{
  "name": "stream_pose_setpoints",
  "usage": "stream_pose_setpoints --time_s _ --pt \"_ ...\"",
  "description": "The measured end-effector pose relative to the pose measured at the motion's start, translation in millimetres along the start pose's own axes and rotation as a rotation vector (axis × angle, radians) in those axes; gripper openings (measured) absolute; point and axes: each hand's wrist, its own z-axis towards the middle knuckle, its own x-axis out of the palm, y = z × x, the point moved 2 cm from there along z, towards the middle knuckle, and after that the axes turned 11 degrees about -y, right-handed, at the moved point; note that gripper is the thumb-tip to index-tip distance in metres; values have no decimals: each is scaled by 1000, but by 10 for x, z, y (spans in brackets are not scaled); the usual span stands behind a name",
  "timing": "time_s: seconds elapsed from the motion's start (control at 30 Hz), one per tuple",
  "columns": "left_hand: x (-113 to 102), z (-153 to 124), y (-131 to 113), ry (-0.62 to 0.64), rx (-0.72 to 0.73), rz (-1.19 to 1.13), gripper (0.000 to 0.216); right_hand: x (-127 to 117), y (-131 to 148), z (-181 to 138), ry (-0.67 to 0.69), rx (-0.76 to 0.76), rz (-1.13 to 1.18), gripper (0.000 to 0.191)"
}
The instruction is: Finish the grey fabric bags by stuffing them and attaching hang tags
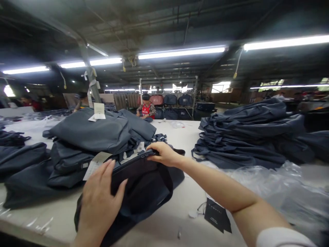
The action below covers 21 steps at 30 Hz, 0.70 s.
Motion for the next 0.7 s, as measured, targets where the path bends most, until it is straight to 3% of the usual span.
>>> stream_pose_setpoints --time_s 0.13,0.3,0.43,0.57,0.7 --pt "468 440 -481 146 259 117 54 25 62 -11 -3 -15 -4 24" --pt "671 565 -526 316 489 164 44 -91 14 -126 17 12 -23 25" --pt "601 612 -506 384 607 182 38 -115 38 -176 53 14 -3 22" --pt "375 758 -516 433 733 243 32 -107 69 -172 50 17 -16 21" --pt "111 955 -277 484 710 358 35 -127 -23 -176 53 70 6 17"
